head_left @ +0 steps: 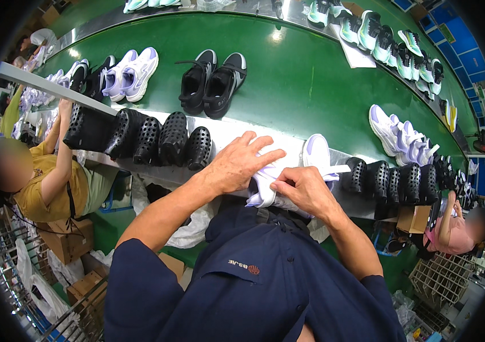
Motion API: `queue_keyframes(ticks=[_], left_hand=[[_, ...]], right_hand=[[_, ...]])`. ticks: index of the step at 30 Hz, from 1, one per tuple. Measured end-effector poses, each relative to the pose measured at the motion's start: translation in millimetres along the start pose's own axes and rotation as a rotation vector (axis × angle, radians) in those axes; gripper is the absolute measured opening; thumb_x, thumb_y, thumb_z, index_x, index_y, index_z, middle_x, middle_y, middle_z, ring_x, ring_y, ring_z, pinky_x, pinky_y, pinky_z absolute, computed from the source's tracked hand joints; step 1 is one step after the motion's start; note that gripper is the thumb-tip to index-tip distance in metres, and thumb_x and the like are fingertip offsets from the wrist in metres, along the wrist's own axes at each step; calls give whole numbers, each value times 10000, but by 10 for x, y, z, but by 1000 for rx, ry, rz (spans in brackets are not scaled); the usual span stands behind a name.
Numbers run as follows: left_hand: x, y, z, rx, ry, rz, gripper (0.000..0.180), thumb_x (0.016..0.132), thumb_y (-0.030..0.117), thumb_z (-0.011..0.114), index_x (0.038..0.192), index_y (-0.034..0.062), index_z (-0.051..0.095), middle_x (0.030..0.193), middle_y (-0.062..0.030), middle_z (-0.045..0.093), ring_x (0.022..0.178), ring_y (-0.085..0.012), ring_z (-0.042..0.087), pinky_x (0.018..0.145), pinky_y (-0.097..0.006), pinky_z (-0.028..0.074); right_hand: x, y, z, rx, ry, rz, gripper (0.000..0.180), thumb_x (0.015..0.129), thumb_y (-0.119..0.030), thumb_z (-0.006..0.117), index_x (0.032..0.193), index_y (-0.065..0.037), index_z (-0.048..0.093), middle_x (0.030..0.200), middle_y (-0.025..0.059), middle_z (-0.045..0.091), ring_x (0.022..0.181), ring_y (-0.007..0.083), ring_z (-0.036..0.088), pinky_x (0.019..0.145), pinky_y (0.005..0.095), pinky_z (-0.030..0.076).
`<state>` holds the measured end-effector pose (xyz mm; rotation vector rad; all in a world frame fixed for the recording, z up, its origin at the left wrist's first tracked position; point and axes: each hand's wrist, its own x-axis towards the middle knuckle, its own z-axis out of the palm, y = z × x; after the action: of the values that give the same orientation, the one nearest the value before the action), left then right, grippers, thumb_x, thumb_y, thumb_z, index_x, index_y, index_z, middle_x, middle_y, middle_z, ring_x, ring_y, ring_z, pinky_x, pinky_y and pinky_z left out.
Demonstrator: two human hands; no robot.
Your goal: The person fits plastic shoe trees inside sneakers by hand and fastens the shoe straps along an assembly line.
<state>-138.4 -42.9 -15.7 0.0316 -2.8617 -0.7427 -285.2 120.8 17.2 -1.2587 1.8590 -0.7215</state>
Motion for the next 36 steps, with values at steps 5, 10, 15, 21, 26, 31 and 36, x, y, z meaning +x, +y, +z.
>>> queue_keyframes(ticks=[5, 10, 15, 21, 26, 31, 36], left_hand=[[-89, 24, 34, -89, -3, -150, 759, 632, -51, 645, 1359, 130, 523, 1270, -175, 550, 1066, -382, 533, 942, -442, 475], [-428, -82, 577, -256, -17, -791, 690, 741, 45, 611, 1405, 96, 429, 1152, -280, 602, 1055, -459, 578, 956, -489, 459], [-323, -231, 1301, -465, -22, -1076, 614, 799, 199, 665, 1352, 34, 457, 1100, -295, 633, 1058, -444, 612, 927, -504, 467], [-142, 20, 994, -17, 386, -557, 380, 804, 191, 746, 1136, 72, 604, 922, -147, 583, 941, -353, 596, 795, -452, 499], [-101, -211, 953, 48, 325, -261, 192, 776, 57, 692, 962, 84, 655, 908, -102, 559, 870, -301, 561, 745, -420, 481], [68, -142, 860, 135, 189, -91, 179, 769, 66, 636, 945, 88, 654, 891, -85, 549, 843, -286, 549, 751, -388, 459], [92, -185, 854, 237, 95, -31, 145, 751, 99, 648, 895, 95, 669, 876, -85, 530, 858, -281, 535, 745, -406, 424]], right_hand=[[173, 69, 21, -71, -86, 22, 260, 844, -230, 720, 807, 27, 703, 636, 185, 637, 580, 332, 614, 592, 426, 482], [327, 295, 95, -152, 374, 18, 207, 851, -188, 710, 908, 3, 653, 812, 167, 662, 719, 299, 655, 672, 388, 512], [224, 692, 380, -2, 333, 260, 360, 811, -220, 740, 992, 49, 583, 844, 181, 671, 791, 346, 670, 746, 414, 525], [365, 876, 807, -13, 228, 414, 358, 802, -255, 751, 895, 39, 569, 790, 247, 672, 807, 413, 672, 755, 465, 523], [448, 972, 996, 434, 187, 467, 258, 832, -201, 643, 813, 42, 555, 682, 242, 646, 775, 410, 673, 745, 488, 514], [467, 1187, 1109, 218, 321, 311, 204, 799, -163, 621, 808, 36, 578, 726, 257, 653, 739, 400, 678, 724, 461, 527], [162, 949, 837, 310, 254, 356, 261, 885, -235, 656, 839, 16, 596, 799, 231, 659, 776, 387, 644, 708, 447, 499]])
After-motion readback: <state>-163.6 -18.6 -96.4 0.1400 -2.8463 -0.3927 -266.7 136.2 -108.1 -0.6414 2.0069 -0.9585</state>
